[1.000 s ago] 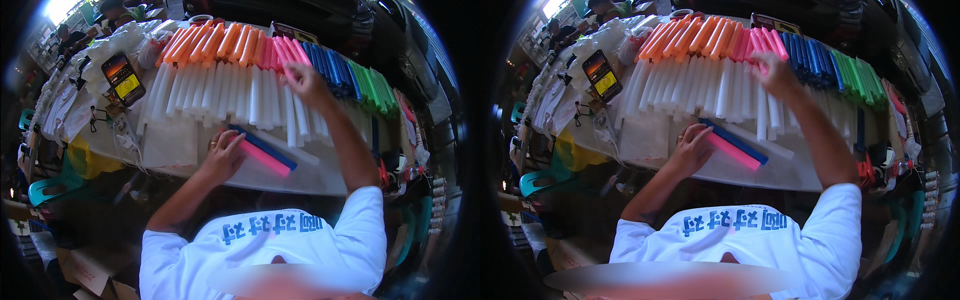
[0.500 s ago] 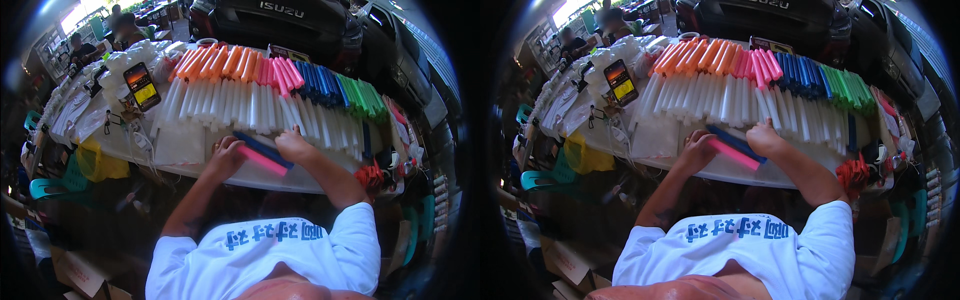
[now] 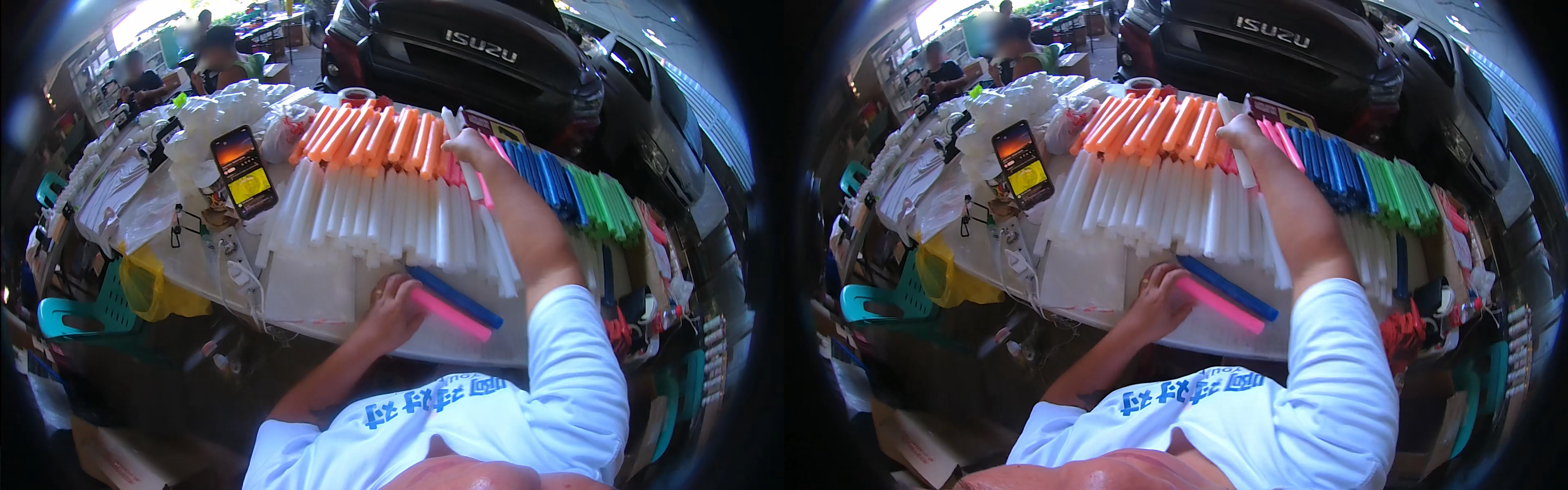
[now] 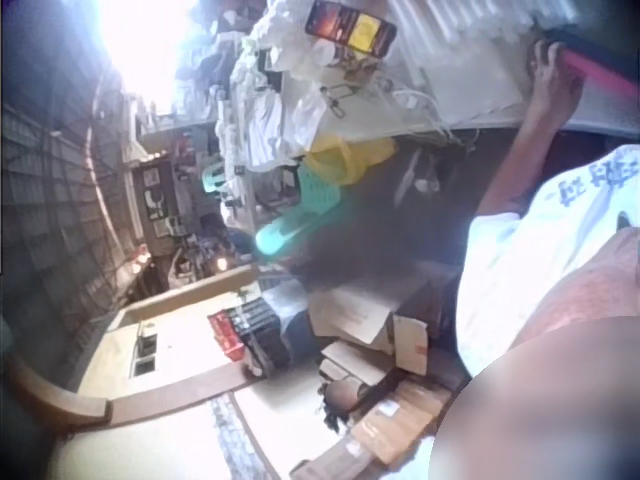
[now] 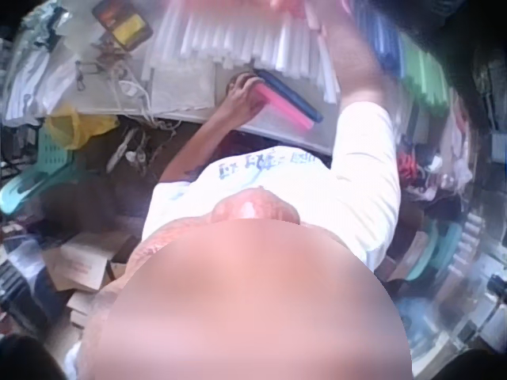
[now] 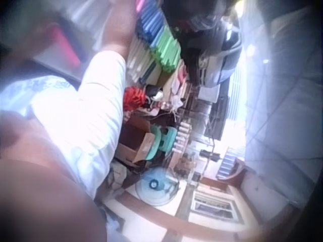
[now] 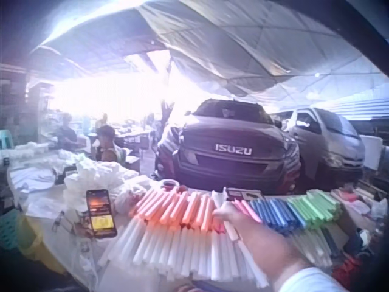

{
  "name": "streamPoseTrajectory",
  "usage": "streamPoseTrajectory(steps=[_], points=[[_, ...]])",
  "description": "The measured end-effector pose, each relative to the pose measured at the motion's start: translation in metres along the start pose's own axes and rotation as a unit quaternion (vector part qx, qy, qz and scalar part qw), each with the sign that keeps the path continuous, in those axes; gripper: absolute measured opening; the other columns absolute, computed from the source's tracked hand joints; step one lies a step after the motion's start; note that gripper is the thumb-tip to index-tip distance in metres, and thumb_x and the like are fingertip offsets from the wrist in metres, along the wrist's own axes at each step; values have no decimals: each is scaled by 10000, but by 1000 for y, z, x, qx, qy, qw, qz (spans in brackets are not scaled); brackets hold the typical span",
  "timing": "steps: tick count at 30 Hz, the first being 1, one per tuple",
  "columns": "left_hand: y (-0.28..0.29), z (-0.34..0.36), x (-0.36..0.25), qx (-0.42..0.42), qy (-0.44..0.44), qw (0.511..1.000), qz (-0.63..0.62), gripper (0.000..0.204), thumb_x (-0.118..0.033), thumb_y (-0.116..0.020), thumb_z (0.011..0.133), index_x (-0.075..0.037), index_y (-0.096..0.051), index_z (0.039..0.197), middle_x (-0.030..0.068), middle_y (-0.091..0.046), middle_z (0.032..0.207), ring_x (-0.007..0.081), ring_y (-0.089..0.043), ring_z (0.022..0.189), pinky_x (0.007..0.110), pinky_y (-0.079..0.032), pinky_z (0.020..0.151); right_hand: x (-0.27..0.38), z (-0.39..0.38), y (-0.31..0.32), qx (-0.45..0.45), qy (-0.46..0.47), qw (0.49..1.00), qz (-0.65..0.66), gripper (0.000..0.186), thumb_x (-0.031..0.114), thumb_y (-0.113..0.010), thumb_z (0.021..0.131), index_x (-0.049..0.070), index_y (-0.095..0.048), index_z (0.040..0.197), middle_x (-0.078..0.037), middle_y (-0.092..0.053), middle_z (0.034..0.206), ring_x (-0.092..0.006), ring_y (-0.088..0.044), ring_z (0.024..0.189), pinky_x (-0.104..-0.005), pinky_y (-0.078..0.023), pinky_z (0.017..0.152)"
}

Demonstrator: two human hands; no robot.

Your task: The person gathers colorful cylindrical candles from a table, groups them by color, and ties them into bundles using a red string. The person repeats this process for multiple color groups, placing the finished bundles on the table.

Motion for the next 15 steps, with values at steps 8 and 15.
streamPoseTrajectory(steps=[8, 15], points=[[1, 3, 9, 10, 35, 998, -51, 542, -167, -733, 756, -94, -471, 1225, 193, -460, 1228, 407, -429, 1192, 479, -378, 994, 24, 115, -61, -49, 67, 962, -261, 554, 154, -557, 852, -1, -436, 1370, -196, -533, 1312, -332, -492, 1246, -352, -398, 1014], [8, 2, 8, -14, 31, 999, -40, 574, -153, -754, 727, -107, -479, 1229, 197, -459, 1229, 414, -436, 1174, 469, -383, 997, 27, -65, 26, -32, 186, 980, 61, 504, 110, -631, 810, -34, -482, 1269, -207, -614, 1131, -257, -640, 1003, -362, -510, 863]])
Point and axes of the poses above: each hand's wrist, its own z-axis towards the middle knuckle, its own y-axis out of the back of the hand, x = y × z, the point moved 10 cm from there along z, towards the middle knuckle
